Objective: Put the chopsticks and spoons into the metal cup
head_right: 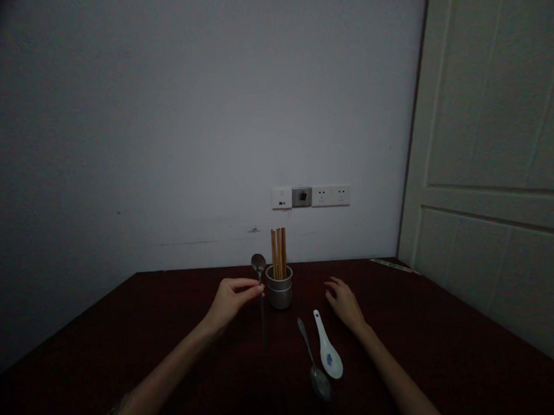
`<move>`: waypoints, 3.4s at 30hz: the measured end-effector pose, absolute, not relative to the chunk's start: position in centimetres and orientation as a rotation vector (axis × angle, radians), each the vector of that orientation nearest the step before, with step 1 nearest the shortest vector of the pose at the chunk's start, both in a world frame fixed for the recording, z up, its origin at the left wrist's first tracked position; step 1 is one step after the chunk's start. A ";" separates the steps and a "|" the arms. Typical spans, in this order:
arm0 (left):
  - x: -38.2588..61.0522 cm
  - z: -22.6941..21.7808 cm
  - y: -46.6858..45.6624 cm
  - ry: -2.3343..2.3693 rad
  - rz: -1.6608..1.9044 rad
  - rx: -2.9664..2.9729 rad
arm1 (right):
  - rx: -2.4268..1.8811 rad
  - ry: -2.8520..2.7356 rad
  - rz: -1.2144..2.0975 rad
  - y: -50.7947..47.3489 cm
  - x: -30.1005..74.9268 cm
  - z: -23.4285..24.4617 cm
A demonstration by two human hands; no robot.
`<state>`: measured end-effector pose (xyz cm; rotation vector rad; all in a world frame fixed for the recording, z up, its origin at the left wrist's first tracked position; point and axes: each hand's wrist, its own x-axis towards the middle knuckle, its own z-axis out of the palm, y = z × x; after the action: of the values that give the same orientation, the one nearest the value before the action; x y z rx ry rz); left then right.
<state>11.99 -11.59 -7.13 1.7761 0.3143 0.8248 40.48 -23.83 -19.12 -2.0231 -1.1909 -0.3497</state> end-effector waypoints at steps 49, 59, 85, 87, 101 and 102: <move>12.2 -8.1 -12.3 0.270 0.862 2.009 | -1.363 -1.273 0.434 -21.9 26.4 -7.2; 12.7 -8.8 -10.2 0.314 0.800 1.897 | -1.388 -1.124 0.427 -20.7 28.3 -5.4; 12.8 -18.4 -0.9 0.646 0.693 2.086 | -1.691 -0.885 0.274 -12.0 32.3 -4.6; 12.8 -18.8 -0.7 0.638 0.685 2.094 | -1.716 -0.892 0.282 -11.9 32.1 -5.3; 12.7 -18.5 -0.8 0.618 0.675 2.099 | -1.906 -0.931 0.289 -10.8 32.9 -8.1; 12.7 -18.5 -0.8 0.618 0.671 2.102 | -1.913 -0.934 0.289 -10.8 33.0 -8.2</move>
<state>12.68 -0.78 -18.54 2.1018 0.6177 0.6705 32.96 -10.82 -8.18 -1.9134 -0.9338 0.2886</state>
